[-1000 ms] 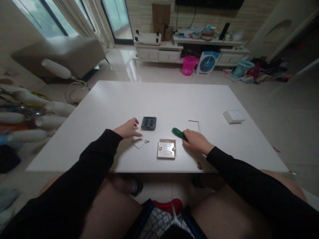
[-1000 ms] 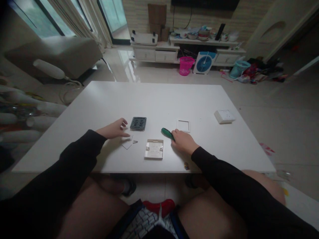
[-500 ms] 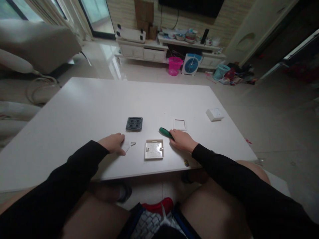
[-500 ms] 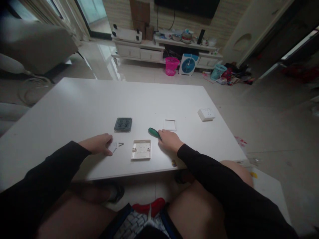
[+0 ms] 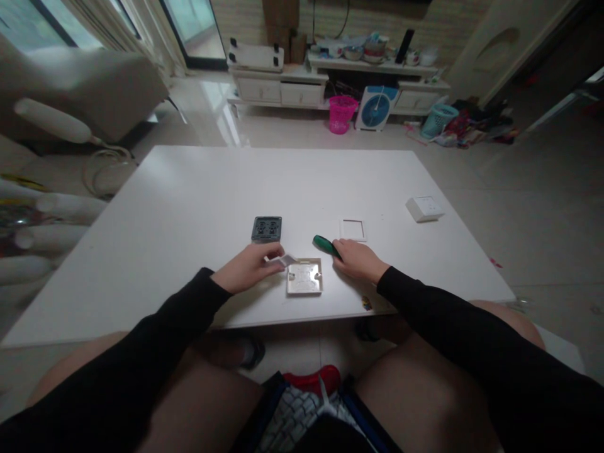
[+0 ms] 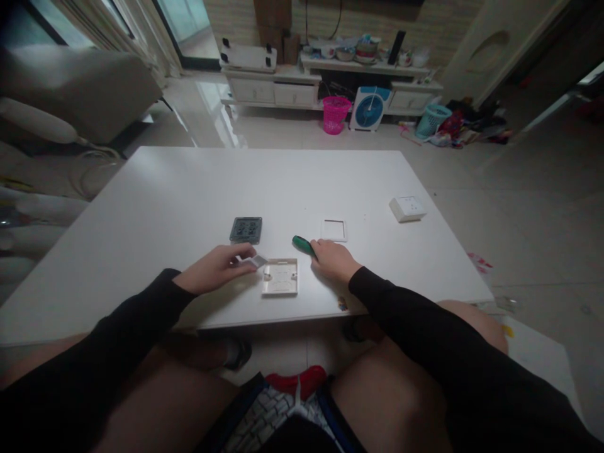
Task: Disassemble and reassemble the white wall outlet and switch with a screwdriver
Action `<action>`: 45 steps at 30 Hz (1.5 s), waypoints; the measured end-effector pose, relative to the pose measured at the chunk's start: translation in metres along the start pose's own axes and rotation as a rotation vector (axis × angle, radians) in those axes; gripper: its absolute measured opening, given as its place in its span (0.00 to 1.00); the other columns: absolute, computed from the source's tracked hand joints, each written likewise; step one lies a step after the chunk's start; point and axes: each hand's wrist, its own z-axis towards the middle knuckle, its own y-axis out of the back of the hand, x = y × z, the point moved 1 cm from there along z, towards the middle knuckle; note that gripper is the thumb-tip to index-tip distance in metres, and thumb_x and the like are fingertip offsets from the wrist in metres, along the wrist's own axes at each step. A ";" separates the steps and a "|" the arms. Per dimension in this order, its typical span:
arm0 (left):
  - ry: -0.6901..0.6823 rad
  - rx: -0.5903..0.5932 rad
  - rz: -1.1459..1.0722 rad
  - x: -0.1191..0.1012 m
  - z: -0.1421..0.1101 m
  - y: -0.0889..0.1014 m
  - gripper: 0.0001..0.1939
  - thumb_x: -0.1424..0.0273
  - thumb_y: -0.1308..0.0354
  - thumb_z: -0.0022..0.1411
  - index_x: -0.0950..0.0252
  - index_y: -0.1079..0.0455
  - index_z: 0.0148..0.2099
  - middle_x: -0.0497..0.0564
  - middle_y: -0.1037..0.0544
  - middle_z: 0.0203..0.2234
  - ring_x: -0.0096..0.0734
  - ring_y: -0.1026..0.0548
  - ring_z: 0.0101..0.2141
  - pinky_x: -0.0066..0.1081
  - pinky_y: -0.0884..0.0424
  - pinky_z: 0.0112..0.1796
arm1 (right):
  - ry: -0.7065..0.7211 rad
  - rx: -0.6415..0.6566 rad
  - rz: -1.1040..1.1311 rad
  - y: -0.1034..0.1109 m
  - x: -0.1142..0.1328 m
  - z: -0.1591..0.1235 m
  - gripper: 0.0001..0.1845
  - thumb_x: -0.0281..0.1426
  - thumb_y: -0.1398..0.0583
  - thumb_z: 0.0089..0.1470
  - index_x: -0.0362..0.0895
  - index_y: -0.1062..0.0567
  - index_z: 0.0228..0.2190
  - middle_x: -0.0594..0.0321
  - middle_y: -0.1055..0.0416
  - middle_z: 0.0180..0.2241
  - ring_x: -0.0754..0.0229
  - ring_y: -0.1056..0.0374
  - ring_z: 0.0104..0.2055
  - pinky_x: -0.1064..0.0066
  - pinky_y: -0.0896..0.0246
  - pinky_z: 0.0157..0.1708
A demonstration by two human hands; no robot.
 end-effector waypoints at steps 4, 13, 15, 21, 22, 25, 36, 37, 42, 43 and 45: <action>-0.270 -0.014 -0.018 -0.024 0.004 -0.041 0.05 0.67 0.39 0.68 0.62 0.26 0.40 0.51 0.21 0.34 0.34 0.25 0.35 0.31 0.33 0.38 | 0.003 -0.012 -0.006 -0.002 0.000 0.001 0.13 0.33 0.48 0.68 0.42 0.30 0.49 0.47 0.23 0.47 0.48 0.29 0.46 0.62 0.42 0.43; -0.420 0.015 0.132 -0.018 0.012 -0.068 0.06 0.67 0.40 0.72 0.61 0.24 0.48 0.52 0.18 0.37 0.39 0.21 0.40 0.36 0.30 0.43 | 0.010 -0.016 -0.008 -0.003 -0.001 0.001 0.13 0.33 0.47 0.67 0.42 0.30 0.49 0.48 0.23 0.46 0.48 0.29 0.46 0.63 0.42 0.43; -0.416 0.014 0.177 -0.015 0.012 -0.070 0.07 0.67 0.40 0.72 0.61 0.24 0.49 0.52 0.18 0.37 0.40 0.21 0.40 0.37 0.30 0.43 | 0.009 -0.021 -0.007 -0.003 -0.001 0.001 0.12 0.33 0.47 0.67 0.42 0.30 0.48 0.48 0.23 0.46 0.49 0.29 0.45 0.63 0.42 0.42; -0.347 0.060 0.257 -0.016 0.012 -0.064 0.10 0.63 0.38 0.70 0.62 0.25 0.50 0.54 0.19 0.38 0.42 0.22 0.40 0.37 0.32 0.42 | 0.014 -0.030 0.000 -0.004 -0.001 0.001 0.12 0.32 0.48 0.67 0.42 0.30 0.48 0.49 0.23 0.46 0.50 0.30 0.45 0.63 0.44 0.42; -0.335 0.049 0.251 -0.015 0.012 -0.059 0.13 0.62 0.37 0.69 0.62 0.26 0.51 0.55 0.19 0.39 0.42 0.23 0.40 0.37 0.32 0.42 | 0.015 -0.030 0.002 -0.004 -0.001 0.001 0.12 0.32 0.48 0.67 0.42 0.30 0.48 0.48 0.23 0.46 0.50 0.30 0.44 0.63 0.44 0.42; -0.254 -0.025 0.224 -0.006 0.013 -0.034 0.13 0.61 0.39 0.69 0.62 0.26 0.51 0.56 0.20 0.42 0.42 0.23 0.41 0.37 0.31 0.44 | 0.016 -0.028 0.008 -0.004 -0.001 0.001 0.13 0.33 0.49 0.67 0.42 0.30 0.48 0.48 0.23 0.46 0.49 0.30 0.44 0.62 0.44 0.41; 0.224 0.140 0.443 0.044 0.011 -0.004 0.13 0.71 0.32 0.57 0.66 0.25 0.45 0.56 0.20 0.41 0.41 0.22 0.40 0.33 0.30 0.41 | 0.040 -0.055 0.003 -0.011 -0.005 0.004 0.12 0.33 0.47 0.66 0.42 0.29 0.47 0.48 0.23 0.44 0.50 0.31 0.42 0.62 0.45 0.40; 0.241 0.159 0.463 0.043 0.012 -0.008 0.11 0.71 0.33 0.59 0.66 0.25 0.45 0.56 0.20 0.40 0.41 0.22 0.40 0.33 0.31 0.40 | 0.040 -0.056 0.002 -0.011 -0.006 0.004 0.12 0.33 0.47 0.66 0.42 0.29 0.47 0.48 0.23 0.44 0.51 0.31 0.42 0.62 0.46 0.39; 0.280 0.207 0.502 0.042 0.018 -0.019 0.02 0.74 0.38 0.63 0.66 0.25 0.39 0.55 0.19 0.34 0.41 0.21 0.38 0.33 0.31 0.39 | 0.043 -0.060 -0.002 -0.011 -0.006 0.004 0.12 0.33 0.47 0.66 0.42 0.30 0.47 0.49 0.23 0.43 0.50 0.31 0.42 0.62 0.46 0.39; 0.283 0.217 0.511 0.042 0.017 -0.021 0.02 0.75 0.39 0.64 0.66 0.25 0.38 0.56 0.19 0.34 0.42 0.20 0.38 0.33 0.31 0.38 | 0.044 -0.061 -0.003 -0.011 -0.005 0.004 0.12 0.33 0.48 0.66 0.42 0.30 0.47 0.49 0.23 0.44 0.50 0.31 0.42 0.62 0.46 0.39; 0.276 0.231 0.531 0.041 0.015 -0.023 0.04 0.75 0.41 0.65 0.68 0.25 0.38 0.59 0.19 0.36 0.44 0.20 0.38 0.34 0.30 0.39 | 0.046 -0.060 -0.004 -0.010 -0.005 0.004 0.12 0.33 0.48 0.66 0.42 0.30 0.47 0.49 0.23 0.44 0.50 0.31 0.42 0.62 0.46 0.39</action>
